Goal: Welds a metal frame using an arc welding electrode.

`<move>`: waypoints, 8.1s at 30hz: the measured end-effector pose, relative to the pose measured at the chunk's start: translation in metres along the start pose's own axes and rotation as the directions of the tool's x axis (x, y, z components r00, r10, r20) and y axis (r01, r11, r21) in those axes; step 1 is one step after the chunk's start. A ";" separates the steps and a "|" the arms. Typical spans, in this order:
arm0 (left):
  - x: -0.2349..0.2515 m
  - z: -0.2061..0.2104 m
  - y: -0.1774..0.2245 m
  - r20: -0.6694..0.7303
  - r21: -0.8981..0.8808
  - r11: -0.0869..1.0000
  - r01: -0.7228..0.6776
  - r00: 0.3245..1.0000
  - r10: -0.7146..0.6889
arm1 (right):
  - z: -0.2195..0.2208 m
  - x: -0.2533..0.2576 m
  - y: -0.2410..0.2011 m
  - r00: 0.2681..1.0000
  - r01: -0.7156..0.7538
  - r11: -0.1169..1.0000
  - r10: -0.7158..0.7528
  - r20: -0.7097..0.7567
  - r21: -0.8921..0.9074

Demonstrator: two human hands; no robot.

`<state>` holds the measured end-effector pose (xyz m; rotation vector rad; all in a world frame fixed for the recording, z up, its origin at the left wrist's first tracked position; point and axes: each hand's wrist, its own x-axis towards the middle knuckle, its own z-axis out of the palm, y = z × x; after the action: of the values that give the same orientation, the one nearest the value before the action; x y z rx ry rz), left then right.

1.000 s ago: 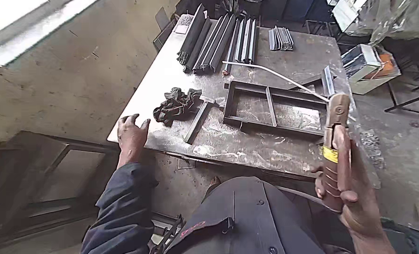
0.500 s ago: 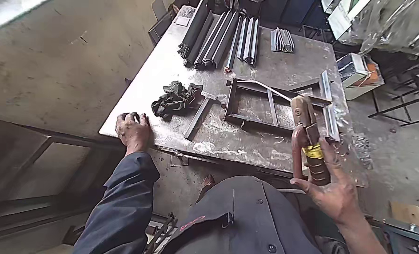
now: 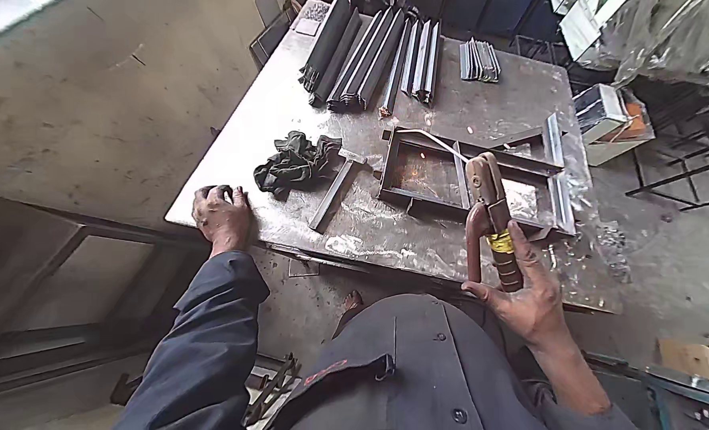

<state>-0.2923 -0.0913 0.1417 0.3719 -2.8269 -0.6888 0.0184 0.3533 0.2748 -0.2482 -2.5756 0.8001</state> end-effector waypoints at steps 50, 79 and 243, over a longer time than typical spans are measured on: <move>-0.001 -0.004 0.005 0.022 0.007 0.999 0.046 0.999 -0.046 | 0.006 -0.031 0.002 0.981 0.194 0.893 -0.163 0.110 -0.406; -0.003 -0.008 0.010 0.038 -0.007 0.999 0.049 0.998 -0.048 | 0.008 -0.019 -0.004 0.983 -0.180 0.959 0.185 -0.002 0.217; 0.000 -0.002 0.003 0.016 -0.007 0.999 0.042 0.999 -0.041 | 0.001 -0.006 -0.019 0.998 -0.044 0.996 0.047 0.038 -0.072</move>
<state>-0.2925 -0.0902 0.1450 0.4270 -2.8382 -0.7133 0.0225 0.3361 0.2830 -0.3173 -2.6474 0.7365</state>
